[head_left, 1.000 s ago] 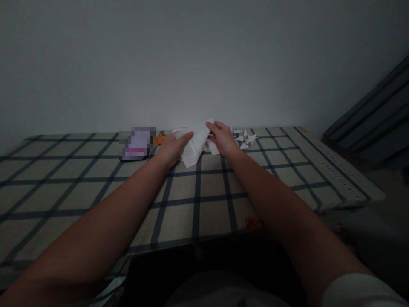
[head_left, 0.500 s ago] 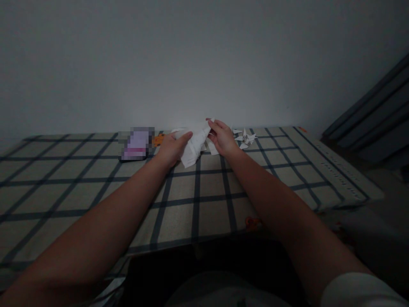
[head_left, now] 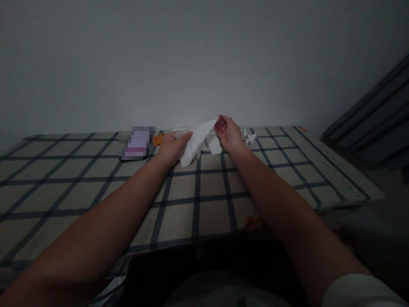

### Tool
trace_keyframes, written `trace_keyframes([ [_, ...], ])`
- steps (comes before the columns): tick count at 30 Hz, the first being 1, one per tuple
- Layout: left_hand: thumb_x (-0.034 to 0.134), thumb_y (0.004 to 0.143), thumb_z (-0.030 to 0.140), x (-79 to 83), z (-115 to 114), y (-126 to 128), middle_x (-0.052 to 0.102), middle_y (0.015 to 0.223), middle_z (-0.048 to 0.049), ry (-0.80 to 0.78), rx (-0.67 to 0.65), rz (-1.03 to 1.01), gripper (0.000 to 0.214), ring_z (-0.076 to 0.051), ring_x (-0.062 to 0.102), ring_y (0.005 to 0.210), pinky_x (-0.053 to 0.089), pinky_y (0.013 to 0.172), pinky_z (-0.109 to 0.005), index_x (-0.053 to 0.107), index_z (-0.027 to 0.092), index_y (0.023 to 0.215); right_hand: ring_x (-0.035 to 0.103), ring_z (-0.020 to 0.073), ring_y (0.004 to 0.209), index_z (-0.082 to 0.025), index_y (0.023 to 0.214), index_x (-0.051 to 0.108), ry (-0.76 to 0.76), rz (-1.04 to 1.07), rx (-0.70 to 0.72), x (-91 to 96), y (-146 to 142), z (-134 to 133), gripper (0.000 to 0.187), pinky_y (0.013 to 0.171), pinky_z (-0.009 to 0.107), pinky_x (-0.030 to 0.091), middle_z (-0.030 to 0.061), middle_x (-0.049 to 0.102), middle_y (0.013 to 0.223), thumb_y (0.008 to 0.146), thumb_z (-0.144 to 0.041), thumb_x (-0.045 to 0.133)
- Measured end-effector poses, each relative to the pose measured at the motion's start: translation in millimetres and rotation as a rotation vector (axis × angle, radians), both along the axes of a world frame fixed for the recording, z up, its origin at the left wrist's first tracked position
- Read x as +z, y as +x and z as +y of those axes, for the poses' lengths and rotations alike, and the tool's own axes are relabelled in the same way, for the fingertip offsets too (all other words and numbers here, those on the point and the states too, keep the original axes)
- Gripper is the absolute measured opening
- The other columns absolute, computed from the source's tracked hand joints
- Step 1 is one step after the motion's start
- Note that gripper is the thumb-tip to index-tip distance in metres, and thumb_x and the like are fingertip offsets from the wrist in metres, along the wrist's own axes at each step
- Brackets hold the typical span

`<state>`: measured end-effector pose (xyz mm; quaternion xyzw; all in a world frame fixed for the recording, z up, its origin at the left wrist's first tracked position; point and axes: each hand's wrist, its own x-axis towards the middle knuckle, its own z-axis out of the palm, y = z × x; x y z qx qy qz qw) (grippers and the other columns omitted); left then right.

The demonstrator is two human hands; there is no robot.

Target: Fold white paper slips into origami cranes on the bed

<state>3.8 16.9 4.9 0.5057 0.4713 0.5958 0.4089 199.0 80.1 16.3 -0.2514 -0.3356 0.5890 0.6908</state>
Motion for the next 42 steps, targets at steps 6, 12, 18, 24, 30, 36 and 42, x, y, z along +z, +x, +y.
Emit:
trace_keyframes([
  [6,0.086,0.067,0.051,-1.7,3,-2,0.074,0.08,-0.0062,0.021,0.034,0.008,0.042,-0.018,0.064,0.063,0.049,0.055,-0.028,0.073,0.015,0.087,0.067,0.0175,0.09,-0.021,0.097,0.068,0.062,-0.17,0.144,0.7,-7,-12,0.041,0.086,0.034,0.055,0.0018,0.069,0.088,0.079,-0.057,0.078],
  [12,0.088,0.065,0.046,1.5,1,3,0.076,0.081,-0.0068,0.009,-0.006,-0.085,0.042,-0.019,0.068,0.064,0.054,0.058,-0.028,0.073,0.014,0.088,0.062,0.0141,0.079,-0.021,0.074,0.059,0.107,-0.273,0.231,-6.9,-15,-14,0.039,0.083,0.031,0.055,-0.0009,0.064,0.078,0.069,-0.045,0.089],
  [18,0.087,0.067,0.042,2.8,-2,6,0.079,0.095,-0.0135,-0.018,-0.101,-0.159,0.043,-0.024,0.074,0.075,0.061,0.075,-0.036,0.074,0.011,0.095,0.063,0.0143,0.08,-0.021,0.073,0.059,0.098,-0.249,0.251,-9.0,-14,-9,0.036,0.083,0.031,0.055,0.0,0.066,0.079,0.071,-0.041,0.089],
  [24,0.086,0.068,0.039,3.3,-1,6,0.079,0.1,-0.0149,-0.029,-0.096,-0.18,0.043,-0.026,0.075,0.078,0.062,0.078,-0.039,0.074,0.011,0.099,0.063,0.0142,0.079,-0.02,0.074,0.06,0.105,-0.264,0.237,-10.8,-15,-7,0.036,0.082,0.031,0.055,-0.0004,0.064,0.077,0.072,-0.043,0.088],
  [30,0.084,0.071,0.044,2.5,1,6,0.079,0.097,-0.0149,-0.025,-0.102,-0.164,0.043,-0.028,0.076,0.083,0.062,0.084,-0.042,0.073,0.011,0.097,0.062,0.0138,0.079,-0.02,0.072,0.06,0.129,-0.26,0.228,-11.5,-14,-7,0.036,0.081,0.029,0.054,-0.0014,0.062,0.076,0.072,-0.042,0.088],
  [36,0.085,0.071,0.051,-3.2,4,3,0.078,0.095,-0.015,-0.015,-0.092,-0.131,0.048,-0.025,0.074,0.077,0.061,0.076,-0.038,0.074,0.011,0.096,0.062,0.014,0.08,-0.021,0.071,0.058,0.101,-0.265,0.223,-8.4,-15,-10,0.034,0.082,0.029,0.055,-0.0016,0.061,0.074,0.075,-0.039,0.086],
  [42,0.084,0.072,0.052,-6.8,7,-1,0.079,0.092,-0.0131,0.003,-0.094,-0.083,0.045,-0.021,0.07,0.068,0.055,0.061,-0.029,0.076,0.013,0.093,0.065,0.0151,0.086,-0.021,0.073,0.059,0.061,-0.286,0.202,-4.9,-16,-14,0.03,0.085,0.03,0.055,-0.0007,0.063,0.077,0.078,-0.038,0.084],
])
